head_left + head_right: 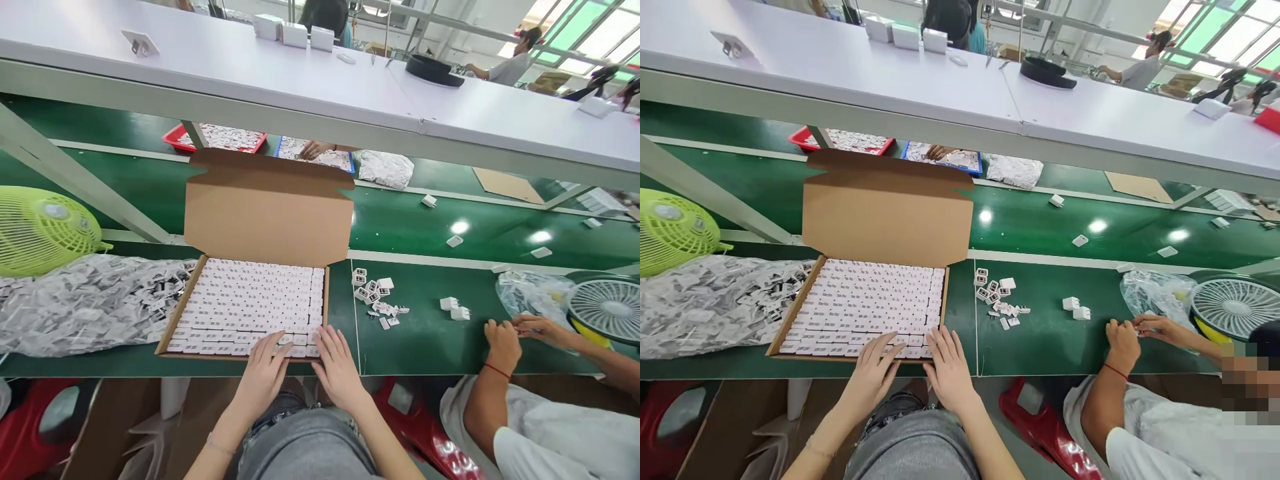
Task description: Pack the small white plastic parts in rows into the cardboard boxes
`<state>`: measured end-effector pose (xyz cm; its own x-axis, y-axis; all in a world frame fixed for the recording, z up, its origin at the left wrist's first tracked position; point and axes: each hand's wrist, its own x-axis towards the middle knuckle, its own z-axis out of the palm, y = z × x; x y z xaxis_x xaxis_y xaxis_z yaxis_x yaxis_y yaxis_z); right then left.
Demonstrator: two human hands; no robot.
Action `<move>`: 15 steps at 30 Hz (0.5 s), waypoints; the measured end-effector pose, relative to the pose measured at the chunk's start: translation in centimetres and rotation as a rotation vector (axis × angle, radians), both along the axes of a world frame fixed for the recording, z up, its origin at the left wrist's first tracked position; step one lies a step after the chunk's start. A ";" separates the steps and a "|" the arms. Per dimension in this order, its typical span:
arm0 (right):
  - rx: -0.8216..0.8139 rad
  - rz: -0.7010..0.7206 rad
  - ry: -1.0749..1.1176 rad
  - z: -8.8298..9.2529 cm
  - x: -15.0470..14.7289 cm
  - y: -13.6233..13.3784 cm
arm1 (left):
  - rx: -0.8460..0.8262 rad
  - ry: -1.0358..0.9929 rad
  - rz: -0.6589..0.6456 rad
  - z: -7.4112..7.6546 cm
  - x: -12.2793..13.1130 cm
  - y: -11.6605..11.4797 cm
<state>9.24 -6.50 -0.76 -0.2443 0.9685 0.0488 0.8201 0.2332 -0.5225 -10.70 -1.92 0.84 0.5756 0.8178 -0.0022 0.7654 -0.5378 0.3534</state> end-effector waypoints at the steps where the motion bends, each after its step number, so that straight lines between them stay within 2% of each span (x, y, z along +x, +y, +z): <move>1: 0.006 0.054 0.012 -0.1 -0.1 -0.3 | 0.022 -0.010 0.034 -0.2 -0.3 -0.9; 3: 0.001 0.109 0.056 -0.7 0.0 -0.7 | 0.055 -0.016 0.114 -0.6 -1.7 -2.4; 4: -0.005 0.075 0.091 -1.2 0.3 -0.7 | 0.072 -0.013 0.173 -0.8 -2.7 -3.0; 7: 0.005 -0.181 0.257 -3.3 2.6 0.5 | 0.144 -0.037 0.479 -1.0 -7.3 -3.3; 9: 0.031 -0.339 0.419 -4.9 5.0 3.1 | 0.213 -0.112 0.734 -0.5 -11.2 -2.0; 11: 0.018 -0.470 0.577 -6.0 7.2 7.1 | 0.251 -0.233 0.923 0.5 -15.2 1.2; 12: 0.005 -0.529 0.630 -6.3 8.1 9.6 | 0.242 -0.309 0.973 1.1 -17.0 3.5; 13: 0.002 -0.564 0.662 -6.4 8.7 12.2 | 0.219 -0.388 0.986 1.8 -18.6 6.3; 15: 0.068 -0.599 0.653 -5.7 9.4 17.7 | 0.167 -0.498 0.916 3.3 -20.7 13.1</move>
